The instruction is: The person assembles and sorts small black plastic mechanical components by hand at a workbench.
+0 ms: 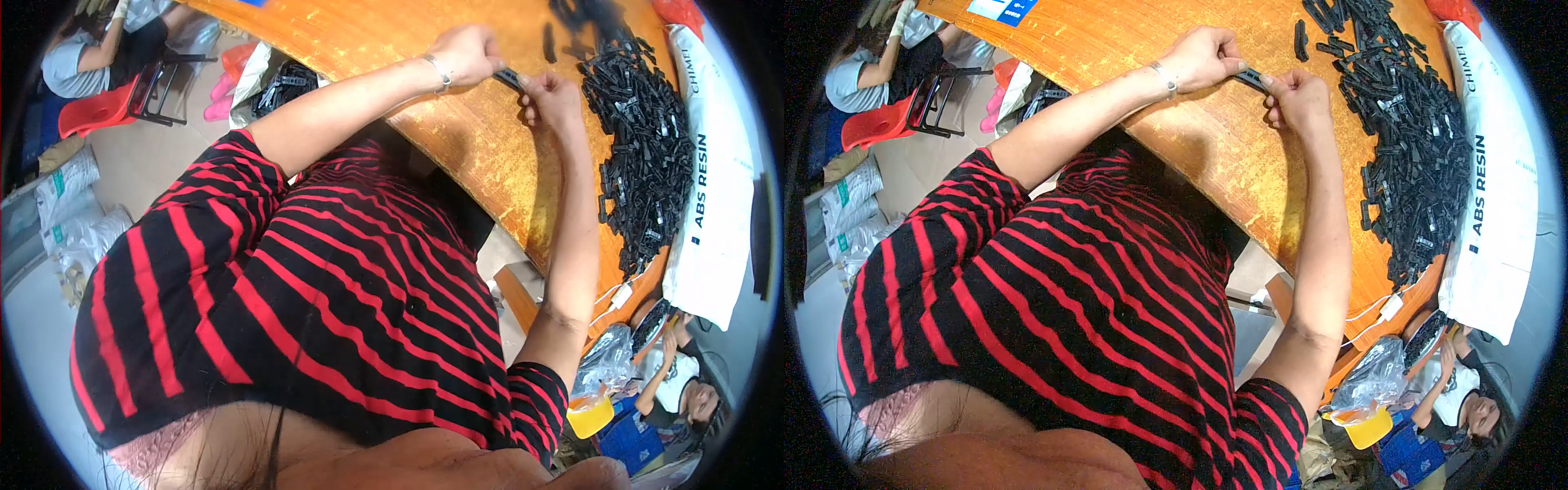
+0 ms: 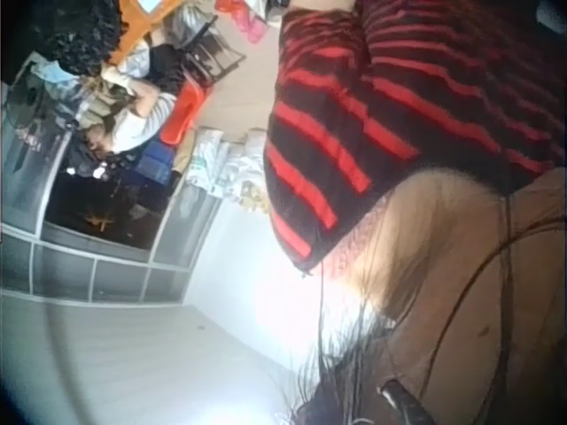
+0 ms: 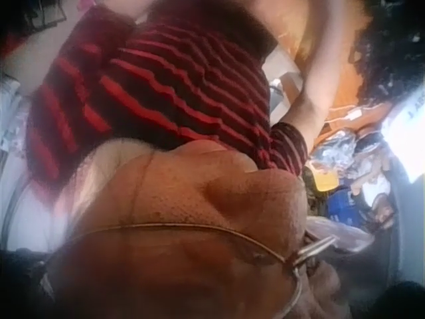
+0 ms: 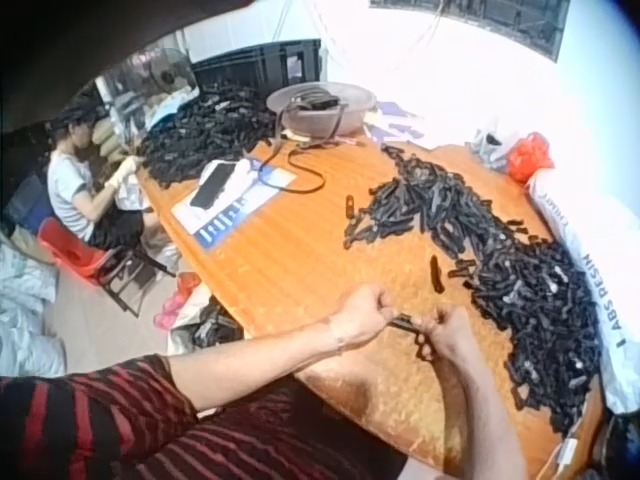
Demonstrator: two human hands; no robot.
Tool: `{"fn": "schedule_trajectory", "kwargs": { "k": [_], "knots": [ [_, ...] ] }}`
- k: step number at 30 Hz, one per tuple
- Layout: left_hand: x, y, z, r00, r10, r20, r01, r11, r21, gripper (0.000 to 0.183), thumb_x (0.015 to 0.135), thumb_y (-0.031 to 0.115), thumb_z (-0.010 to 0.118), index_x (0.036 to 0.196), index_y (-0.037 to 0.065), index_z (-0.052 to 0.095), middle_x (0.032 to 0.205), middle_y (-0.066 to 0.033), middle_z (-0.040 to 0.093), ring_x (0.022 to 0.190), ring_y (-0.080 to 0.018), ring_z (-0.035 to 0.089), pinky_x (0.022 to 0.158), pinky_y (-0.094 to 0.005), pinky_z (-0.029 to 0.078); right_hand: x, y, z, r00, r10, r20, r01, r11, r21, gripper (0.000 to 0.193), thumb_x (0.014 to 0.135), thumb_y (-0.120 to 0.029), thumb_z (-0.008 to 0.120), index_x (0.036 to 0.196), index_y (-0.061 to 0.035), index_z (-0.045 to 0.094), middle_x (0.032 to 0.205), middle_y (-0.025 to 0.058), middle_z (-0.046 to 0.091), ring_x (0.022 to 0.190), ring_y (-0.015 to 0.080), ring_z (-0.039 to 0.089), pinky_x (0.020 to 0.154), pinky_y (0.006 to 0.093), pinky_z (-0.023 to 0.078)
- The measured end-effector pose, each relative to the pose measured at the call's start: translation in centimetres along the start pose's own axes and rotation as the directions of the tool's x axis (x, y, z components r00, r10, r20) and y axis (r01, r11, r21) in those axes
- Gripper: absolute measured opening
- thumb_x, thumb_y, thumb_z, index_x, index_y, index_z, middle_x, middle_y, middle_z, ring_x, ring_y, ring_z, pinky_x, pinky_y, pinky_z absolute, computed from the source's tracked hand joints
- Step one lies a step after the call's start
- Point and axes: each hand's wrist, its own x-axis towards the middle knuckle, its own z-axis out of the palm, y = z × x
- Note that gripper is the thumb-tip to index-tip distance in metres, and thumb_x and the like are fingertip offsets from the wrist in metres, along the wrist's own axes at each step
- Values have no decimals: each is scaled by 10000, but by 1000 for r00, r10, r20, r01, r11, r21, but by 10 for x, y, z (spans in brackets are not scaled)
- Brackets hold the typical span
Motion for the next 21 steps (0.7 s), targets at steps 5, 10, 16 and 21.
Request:
{"fn": "schedule_trajectory", "kwargs": {
  "k": [5, 10, 16, 21],
  "knots": [
    [-2, 8, -4, 1000, 1, -27, 3, 990, 142, 232, 846, 290, 754, 838, 70, 678, 748, -105, 692, 740, -256, 673, 699, -403, 528, -2, -15, 6, 999, 42, 13, -40, 993, -107, 245, 966, -170, 707, 848, -20, 554, 638, 68, 632, 443, 126, 562, 387, 293, 455],
    [13, 20, -13, 990, -60, 124, 27, 968, 248, 233, 839, 297, 753, 848, 79, 672, 777, -112, 697, 764, -272, 680, 715, -415, 527, 5, -11, -3, 997, 67, 41, -63, 994, -94, 233, 968, -164, 703, 865, -21, 550, 636, 75, 632, 442, 136, 564, 385, 299, 459],
    [1, -6, -5, 986, 150, 75, -153, 987, 37, 250, 863, 294, 748, 910, 58, 683, 761, -86, 678, 765, -208, 660, 717, -361, 523, -17, 2, 12, 994, -75, -82, 77, 997, 22, 159, 950, -76, 694, 861, -7, 582, 627, 55, 625, 427, 101, 539, 380, 263, 436],
    [-19, -11, -25, 904, 108, 414, -48, 987, -152, 295, 947, 324, 704, 971, 31, 677, 756, -8, 644, 669, -104, 595, 615, -278, 490, -51, -1, 38, 984, -146, -106, 164, 968, 188, 143, 948, -93, 704, 895, -8, 602, 637, 54, 638, 462, 86, 542, 392, 256, 428]
  ]
}}
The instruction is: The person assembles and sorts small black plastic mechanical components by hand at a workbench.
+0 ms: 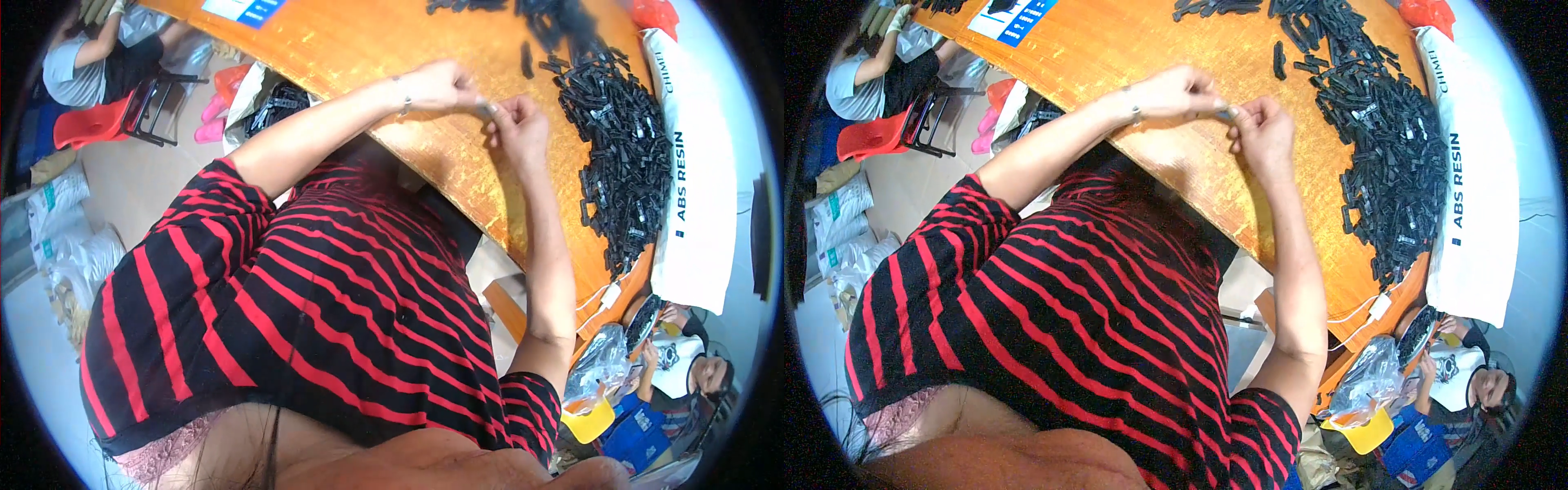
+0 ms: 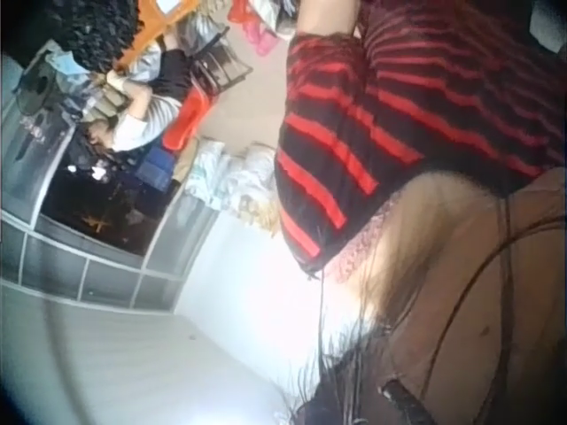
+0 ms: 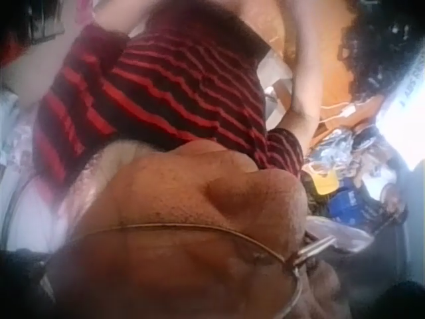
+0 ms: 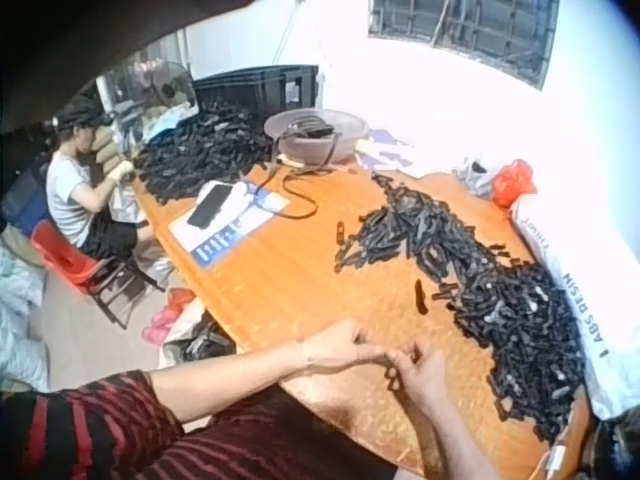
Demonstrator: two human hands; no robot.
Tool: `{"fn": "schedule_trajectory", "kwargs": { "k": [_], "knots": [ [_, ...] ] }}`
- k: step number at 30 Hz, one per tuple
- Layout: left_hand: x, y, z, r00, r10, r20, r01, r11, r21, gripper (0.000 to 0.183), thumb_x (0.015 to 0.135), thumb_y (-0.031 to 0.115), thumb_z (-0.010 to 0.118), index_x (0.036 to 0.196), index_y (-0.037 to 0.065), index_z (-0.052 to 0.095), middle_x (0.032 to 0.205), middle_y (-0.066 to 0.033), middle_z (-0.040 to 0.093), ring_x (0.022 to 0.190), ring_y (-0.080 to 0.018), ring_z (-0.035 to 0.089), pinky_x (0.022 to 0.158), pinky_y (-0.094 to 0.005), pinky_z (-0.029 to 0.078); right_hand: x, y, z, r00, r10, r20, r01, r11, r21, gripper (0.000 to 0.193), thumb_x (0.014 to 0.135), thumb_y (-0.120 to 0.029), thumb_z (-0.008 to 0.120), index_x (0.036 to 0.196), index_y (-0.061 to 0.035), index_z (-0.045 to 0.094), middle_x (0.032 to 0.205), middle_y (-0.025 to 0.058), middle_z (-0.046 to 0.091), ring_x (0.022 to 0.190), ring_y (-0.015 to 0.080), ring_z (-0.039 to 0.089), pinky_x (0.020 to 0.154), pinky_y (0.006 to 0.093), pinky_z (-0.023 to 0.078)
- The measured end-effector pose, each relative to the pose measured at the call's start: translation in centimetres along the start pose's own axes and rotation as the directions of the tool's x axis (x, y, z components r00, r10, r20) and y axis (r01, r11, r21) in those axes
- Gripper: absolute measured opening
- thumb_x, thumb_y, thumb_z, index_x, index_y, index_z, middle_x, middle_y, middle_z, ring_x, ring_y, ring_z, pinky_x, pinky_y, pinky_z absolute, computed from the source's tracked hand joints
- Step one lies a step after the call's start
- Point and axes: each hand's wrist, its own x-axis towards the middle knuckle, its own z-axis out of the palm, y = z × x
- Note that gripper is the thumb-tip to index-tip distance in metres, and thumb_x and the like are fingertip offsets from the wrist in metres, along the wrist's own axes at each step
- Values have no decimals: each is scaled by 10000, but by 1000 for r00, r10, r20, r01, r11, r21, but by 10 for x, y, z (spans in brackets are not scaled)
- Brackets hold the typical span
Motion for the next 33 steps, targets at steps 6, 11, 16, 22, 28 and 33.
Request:
{"fn": "schedule_trajectory", "kwargs": {
  "k": [6, 11, 16, 22, 28, 33],
  "knots": [
    [-100, -10, -74, 961, 75, 266, -44, 992, -119, 287, 986, 324, 657, 987, 43, 718, 697, 47, 531, 638, -72, 457, 560, -268, 386, -7, -22, -7, 961, -47, 272, 116, 963, -243, 177, 992, -162, 664, 903, -16, 619, 680, 42, 659, 512, 87, 581, 470, 238, 463],
    [-192, -49, -151, 996, -86, 20, 64, 858, 509, 232, 815, 74, 769, 1023, 24, 678, 880, -80, 673, 873, -165, 651, 797, -330, 518, 47, -4, -71, 949, -313, -44, 210, 729, -652, 211, 889, -218, 725, 882, -11, 685, 765, 150, 704, 713, 283, 690, 685, 391, 537],
    [-134, -4, -126, 983, 25, -181, 16, 974, 225, 214, 871, 95, 728, 1070, 32, 682, 883, -77, 673, 838, -193, 670, 773, -335, 536, 100, -16, -73, 874, -459, -162, 174, 605, -777, 222, 918, -262, 683, 969, -48, 711, 903, 203, 730, 874, 385, 707, 795, 456, 547],
    [23, 51, -42, 813, 562, -150, -345, 673, 654, 326, 862, 107, 715, 1180, 89, 645, 1093, -113, 635, 1057, -326, 619, 895, -418, 524, 122, -31, -59, 924, -337, -183, -50, 369, -928, 338, 930, -343, 662, 1008, -15, 685, 955, 227, 729, 940, 397, 710, 835, 478, 554],
    [131, 37, -10, 692, 722, -1, -460, 442, 770, 231, 802, 114, 750, 1019, 97, 674, 1110, -82, 609, 1093, -288, 579, 876, -410, 530, 94, -18, -63, 903, -429, -15, 98, 242, -965, 223, 940, -248, 618, 921, -26, 635, 884, 253, 712, 808, 403, 715, 698, 490, 566],
    [119, 30, -14, 734, 678, -37, -427, 503, 751, 140, 815, 147, 742, 870, 92, 626, 978, -65, 609, 1003, -300, 602, 768, -419, 527, 51, 6, -62, 791, -599, 129, 339, 251, -907, 138, 934, -156, 630, 1029, -69, 581, 855, 203, 662, 765, 402, 666, 645, 500, 517]
  ]
}}
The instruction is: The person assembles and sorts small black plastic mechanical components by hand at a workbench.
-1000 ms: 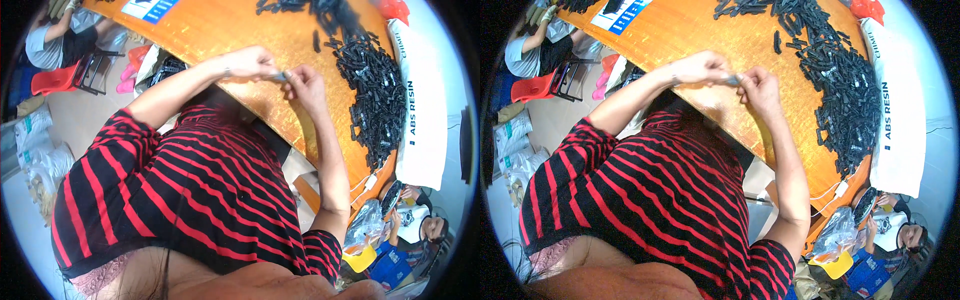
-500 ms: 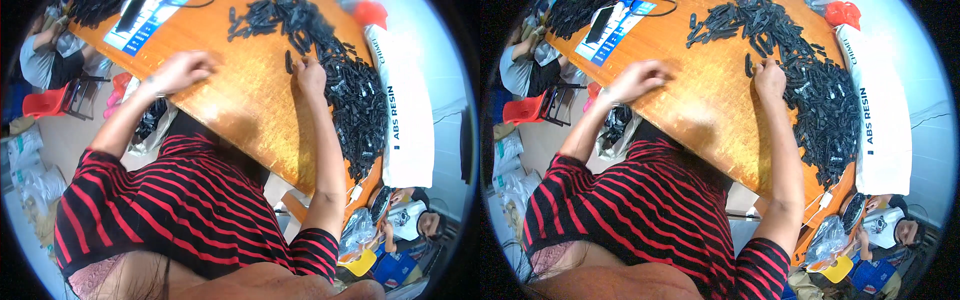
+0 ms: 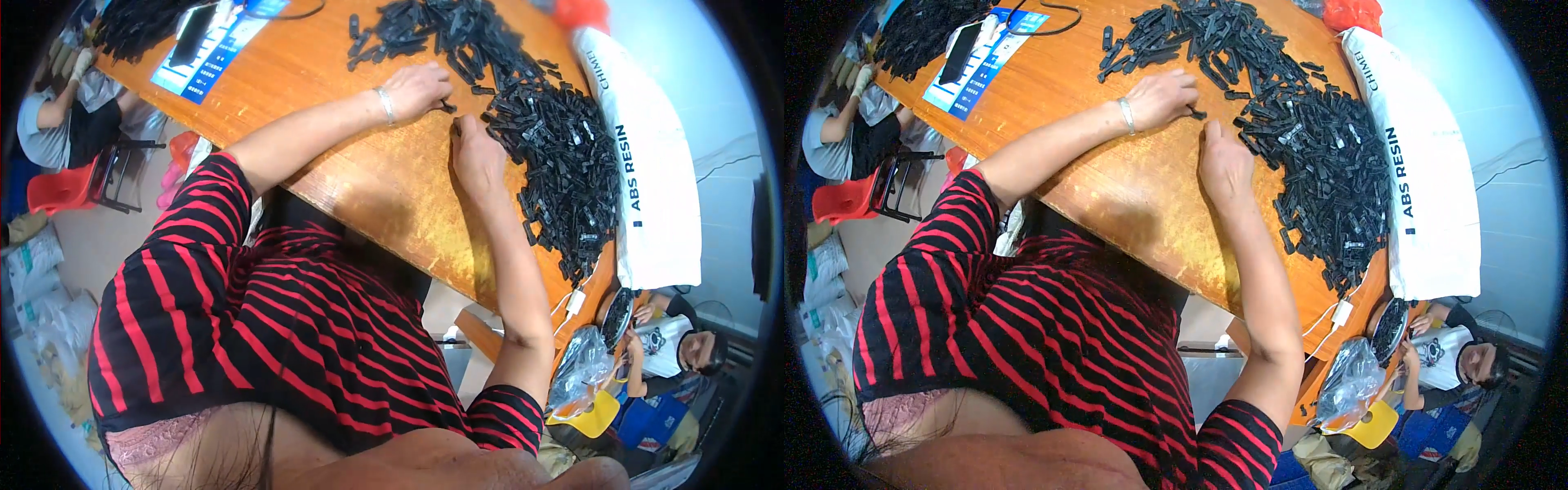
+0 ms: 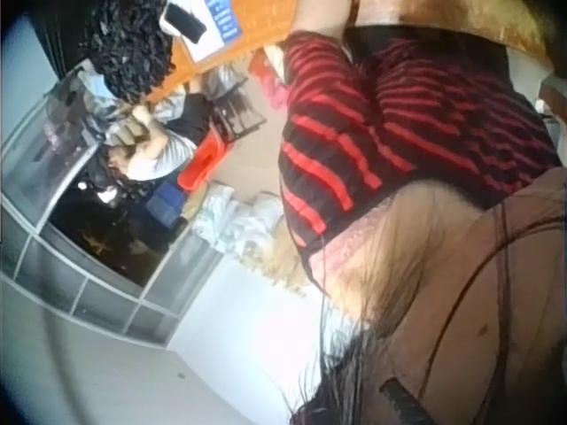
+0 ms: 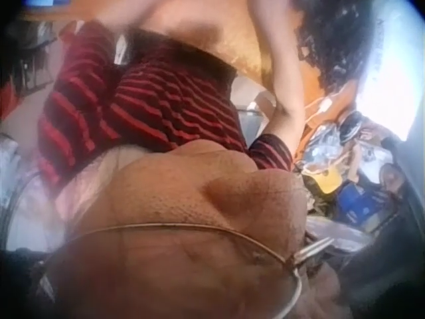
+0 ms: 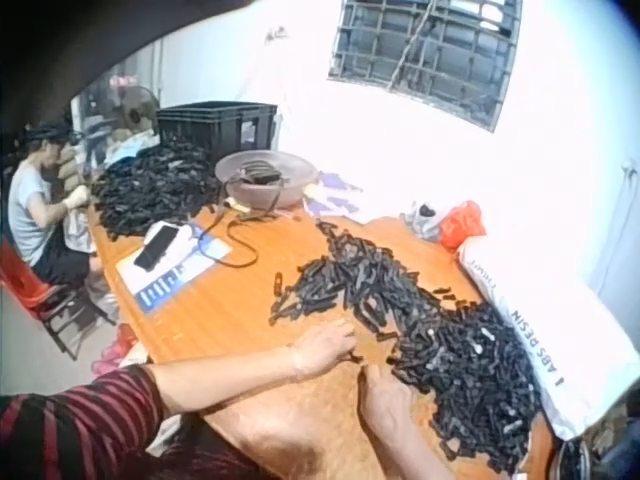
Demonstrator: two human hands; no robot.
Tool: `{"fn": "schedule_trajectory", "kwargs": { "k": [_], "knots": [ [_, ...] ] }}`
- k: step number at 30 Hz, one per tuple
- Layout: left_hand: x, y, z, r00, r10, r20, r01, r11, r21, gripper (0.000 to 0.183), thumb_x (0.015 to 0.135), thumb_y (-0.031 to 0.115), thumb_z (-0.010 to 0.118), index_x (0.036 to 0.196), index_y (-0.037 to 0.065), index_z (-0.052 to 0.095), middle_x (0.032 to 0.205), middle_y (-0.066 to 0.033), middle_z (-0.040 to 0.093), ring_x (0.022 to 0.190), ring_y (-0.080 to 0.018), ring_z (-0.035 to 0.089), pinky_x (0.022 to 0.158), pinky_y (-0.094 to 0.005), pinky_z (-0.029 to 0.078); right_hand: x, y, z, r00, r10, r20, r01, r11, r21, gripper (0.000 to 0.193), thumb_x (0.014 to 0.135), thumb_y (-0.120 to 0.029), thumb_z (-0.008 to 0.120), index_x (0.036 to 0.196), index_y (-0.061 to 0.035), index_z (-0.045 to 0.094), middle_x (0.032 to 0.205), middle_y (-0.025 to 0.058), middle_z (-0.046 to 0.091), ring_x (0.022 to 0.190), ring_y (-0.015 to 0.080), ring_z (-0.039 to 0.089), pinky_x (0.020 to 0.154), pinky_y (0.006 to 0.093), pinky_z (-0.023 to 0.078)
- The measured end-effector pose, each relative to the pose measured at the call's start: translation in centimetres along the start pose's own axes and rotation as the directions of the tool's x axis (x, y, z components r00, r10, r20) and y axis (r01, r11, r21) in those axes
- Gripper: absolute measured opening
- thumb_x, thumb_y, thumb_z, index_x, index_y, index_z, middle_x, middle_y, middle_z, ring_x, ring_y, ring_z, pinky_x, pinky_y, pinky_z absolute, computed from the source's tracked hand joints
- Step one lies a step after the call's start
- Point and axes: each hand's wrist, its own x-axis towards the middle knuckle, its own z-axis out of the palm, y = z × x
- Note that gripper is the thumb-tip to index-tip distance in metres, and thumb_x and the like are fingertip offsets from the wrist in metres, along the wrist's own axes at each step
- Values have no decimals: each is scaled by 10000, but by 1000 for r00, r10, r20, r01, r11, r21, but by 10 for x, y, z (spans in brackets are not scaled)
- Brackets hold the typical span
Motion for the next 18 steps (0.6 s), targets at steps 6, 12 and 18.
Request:
{"fn": "schedule_trajectory", "kwargs": {
  "k": [6, 12, 18],
  "knots": [
    [-44, -2, -8, 913, -403, -65, 349, 853, -387, 174, 870, 187, 750, 896, 52, 643, 814, -70, 654, 739, -220, 657, 638, -355, 540, -16, -48, -9, 989, -148, 20, 145, 984, 101, 91, 938, -154, 623, 958, -68, 600, 844, 168, 649, 749, 380, 665, 639, 482, 529],
    [-73, 15, -24, 577, -718, 390, 471, -98, -877, 146, 924, 163, 726, 953, 47, 642, 796, -24, 648, 690, -91, 646, 571, -229, 586, -13, -64, -4, 994, -106, -31, 109, 985, 134, 200, 940, -265, 658, 974, -68, 648, 812, 157, 648, 717, 364, 664, 659, 470, 535],
    [-75, 56, -33, 534, -736, 416, 333, -268, -904, 150, 939, 158, 702, 977, 45, 612, 834, -38, 664, 746, -138, 691, 619, -255, 621, -4, -77, -4, 954, 263, 146, -285, 637, 716, 222, 1009, -203, 620, 1078, 6, 645, 773, 125, 693, 626, 210, 679, 579, 339, 549]
  ]
}}
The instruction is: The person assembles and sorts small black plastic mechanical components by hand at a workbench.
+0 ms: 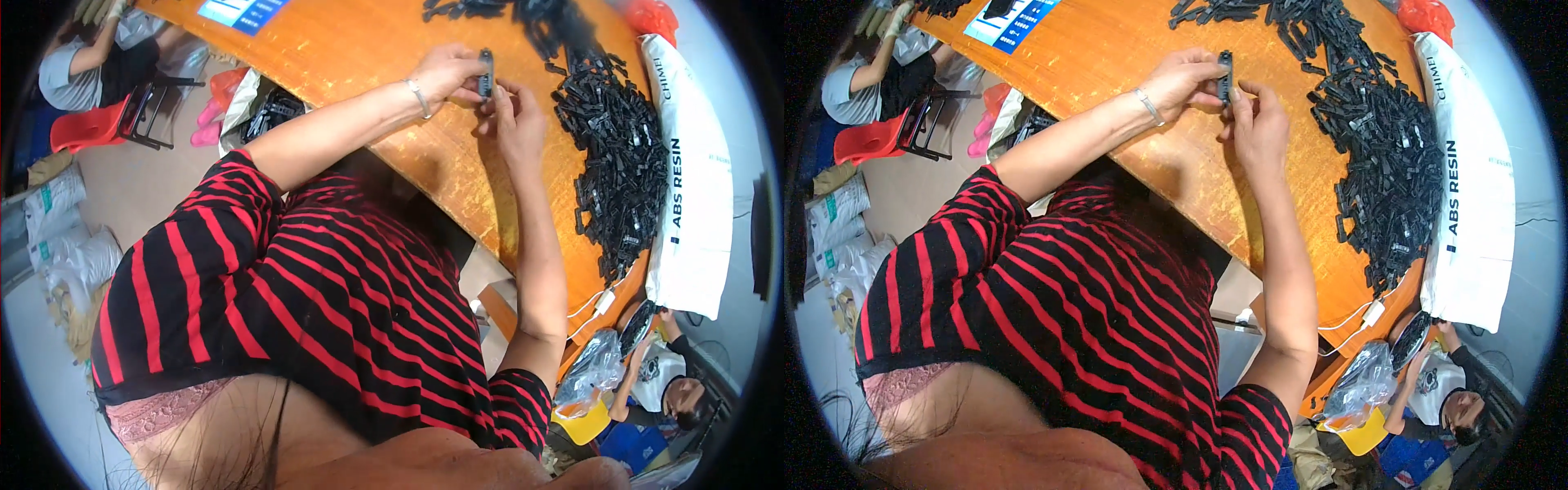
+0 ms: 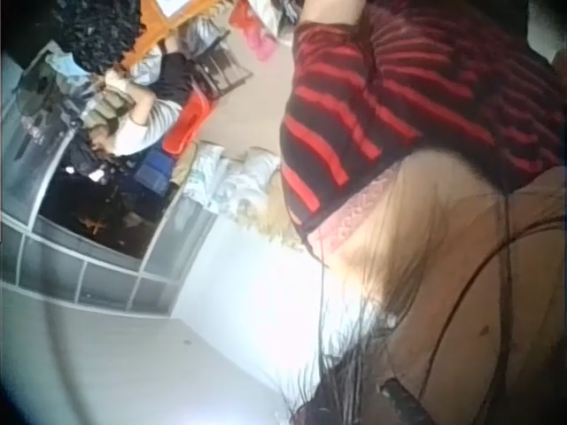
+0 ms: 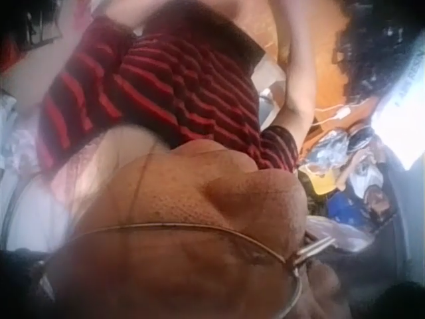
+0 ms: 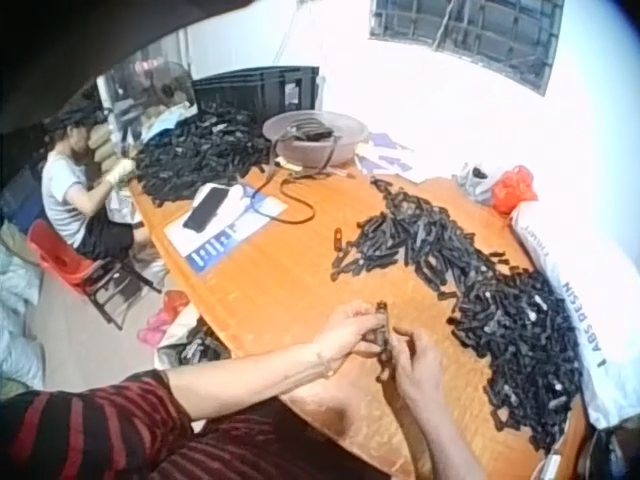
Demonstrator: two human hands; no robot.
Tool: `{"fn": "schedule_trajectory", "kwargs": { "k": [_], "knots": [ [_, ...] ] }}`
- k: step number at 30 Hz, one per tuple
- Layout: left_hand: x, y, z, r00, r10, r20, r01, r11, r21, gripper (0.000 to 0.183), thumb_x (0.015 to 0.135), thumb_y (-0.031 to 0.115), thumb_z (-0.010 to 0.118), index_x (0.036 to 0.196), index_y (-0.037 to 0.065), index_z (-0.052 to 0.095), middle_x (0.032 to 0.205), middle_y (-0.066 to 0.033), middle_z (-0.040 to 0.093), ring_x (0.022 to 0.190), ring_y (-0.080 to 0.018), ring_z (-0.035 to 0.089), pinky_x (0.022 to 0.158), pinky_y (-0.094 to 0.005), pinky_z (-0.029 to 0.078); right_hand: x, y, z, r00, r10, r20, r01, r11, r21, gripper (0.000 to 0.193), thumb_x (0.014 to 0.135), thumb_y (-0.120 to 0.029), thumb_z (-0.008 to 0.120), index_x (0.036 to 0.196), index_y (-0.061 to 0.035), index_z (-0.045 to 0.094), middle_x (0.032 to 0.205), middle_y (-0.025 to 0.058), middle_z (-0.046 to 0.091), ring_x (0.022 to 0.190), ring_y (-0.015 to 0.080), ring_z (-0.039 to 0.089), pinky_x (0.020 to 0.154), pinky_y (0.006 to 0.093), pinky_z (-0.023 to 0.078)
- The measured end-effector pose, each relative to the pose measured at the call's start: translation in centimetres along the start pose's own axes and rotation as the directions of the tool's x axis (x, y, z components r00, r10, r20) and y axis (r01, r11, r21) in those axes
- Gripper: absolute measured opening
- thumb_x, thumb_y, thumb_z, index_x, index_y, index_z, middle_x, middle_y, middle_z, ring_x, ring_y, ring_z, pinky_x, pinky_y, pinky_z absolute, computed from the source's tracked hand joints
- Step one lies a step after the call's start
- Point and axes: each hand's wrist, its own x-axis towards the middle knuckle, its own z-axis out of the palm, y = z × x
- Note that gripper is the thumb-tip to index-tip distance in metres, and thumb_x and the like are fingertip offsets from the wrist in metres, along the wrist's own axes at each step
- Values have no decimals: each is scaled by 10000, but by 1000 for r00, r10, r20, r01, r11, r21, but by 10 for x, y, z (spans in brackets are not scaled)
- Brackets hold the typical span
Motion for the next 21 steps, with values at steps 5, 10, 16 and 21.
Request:
{"fn": "schedule_trajectory", "kwargs": {
  "k": [5, 10, 16, 21],
  "knots": [
    [-1, -1, 9, 995, -44, 90, 40, 998, 42, 192, 935, 183, 720, 1000, 48, 600, 925, -63, 689, 757, -129, 698, 633, -236, 616, -5, -6, -3, 977, 205, 62, -214, 934, 286, 168, 1017, -99, 593, 1086, 50, 626, 750, 61, 669, 523, 94, 594, 469, 245, 501],
    [12, 8, 1, 988, -21, 153, -18, 967, 253, 356, 920, 241, 753, 1139, -11, 630, 864, -56, 700, 677, -94, 674, 587, -216, 589, -5, 5, -21, 963, 251, 96, -267, 930, 253, 156, 1005, -115, 621, 1028, 36, 650, 729, 46, 663, 529, 86, 590, 469, 238, 493],
    [44, 8, -13, 943, -15, 333, -199, 776, 598, 263, 903, 256, 781, 958, 8, 714, 741, -15, 675, 595, -67, 607, 542, -225, 514, -8, 25, -17, 910, 358, 209, -412, 836, 361, 127, 1004, -111, 625, 972, 12, 621, 718, 62, 657, 504, 100, 581, 452, 253, 488],
    [49, 3, -11, 941, 99, 322, -318, 582, 748, 227, 901, 234, 782, 874, 16, 722, 701, -6, 654, 601, -80, 588, 550, -255, 493, -7, 30, -9, 876, 440, 196, -482, 779, 401, 113, 1000, -95, 623, 944, 1, 598, 704, 69, 645, 481, 116, 564, 437, 266, 478]
  ]
}}
